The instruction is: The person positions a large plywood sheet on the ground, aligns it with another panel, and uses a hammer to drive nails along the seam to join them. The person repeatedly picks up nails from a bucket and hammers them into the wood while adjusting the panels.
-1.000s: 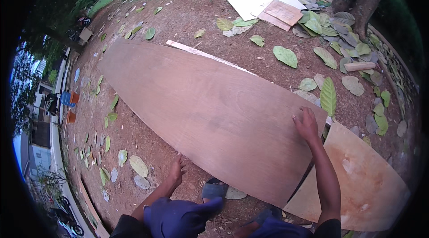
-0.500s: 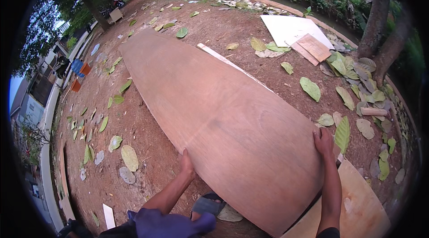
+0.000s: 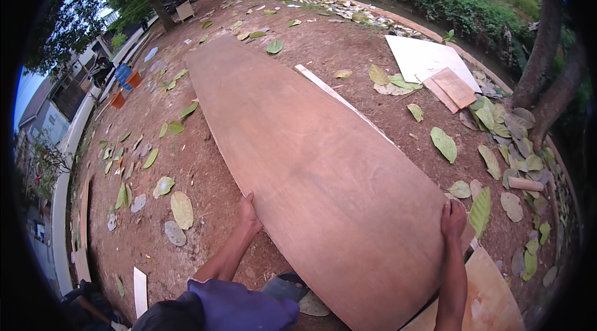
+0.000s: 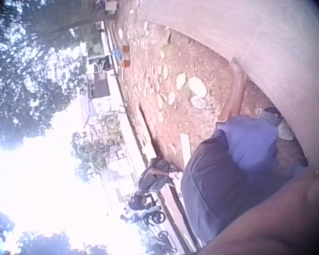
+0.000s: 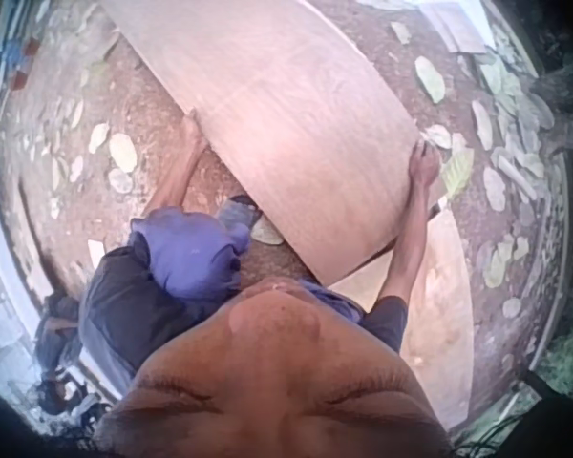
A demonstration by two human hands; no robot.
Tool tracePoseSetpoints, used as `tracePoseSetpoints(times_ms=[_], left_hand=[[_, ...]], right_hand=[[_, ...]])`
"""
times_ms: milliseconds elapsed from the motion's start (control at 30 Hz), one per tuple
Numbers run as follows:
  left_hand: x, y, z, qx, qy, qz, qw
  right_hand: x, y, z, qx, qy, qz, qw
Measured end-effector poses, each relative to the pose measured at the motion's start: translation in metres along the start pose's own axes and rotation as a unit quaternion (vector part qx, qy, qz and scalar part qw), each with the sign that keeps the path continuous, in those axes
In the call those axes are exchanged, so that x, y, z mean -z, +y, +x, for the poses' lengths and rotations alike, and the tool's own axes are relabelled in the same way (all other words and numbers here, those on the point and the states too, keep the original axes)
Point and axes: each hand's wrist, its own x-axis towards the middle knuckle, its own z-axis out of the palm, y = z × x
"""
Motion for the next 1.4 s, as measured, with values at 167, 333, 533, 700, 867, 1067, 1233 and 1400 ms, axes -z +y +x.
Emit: tracePoseSetpoints(times_ms=[167, 333, 533, 700, 867, 1067, 1233, 1400], left_hand=[[-0.001, 0.021, -0.004, -0.013, 0.022, 0.04, 0.999], [-0.036, 0.031, -0.017, -0.054, 0.058, 0.048, 0.996], [-0.042, 0.039, -0.021, -0.062, 0.095, 0.079, 0.99], [-0.054, 0.043, -0.035, -0.049, 0.08, 0.104, 0.99], [-0.065, 0.053, -0.042, -0.014, 0.102, 0.103, 0.989], [-0.066, 0.058, -0.043, -0.032, 0.131, 0.157, 0.978], [-0.077, 0.068, -0.056, -0.022, 0.135, 0.175, 0.975], [-0.093, 0.071, -0.066, -0.042, 0.134, 0.17, 0.975]], right_hand=[[-0.003, 0.006, 0.0, 0.002, -0.015, 0.027, 1.0], [0.001, 0.002, 0.01, -0.054, -0.037, 0.044, 0.997], [-0.002, 0.002, 0.006, -0.051, -0.016, 0.04, 0.998], [0.001, 0.003, 0.007, -0.044, -0.042, 0.038, 0.997], [0.002, 0.006, 0.009, -0.059, -0.049, 0.061, 0.995], [0.005, 0.006, 0.011, -0.07, -0.049, 0.087, 0.993], [0.017, 0.017, 0.008, -0.053, -0.021, 0.082, 0.995], [0.027, 0.014, 0.001, -0.062, -0.031, 0.087, 0.994]])
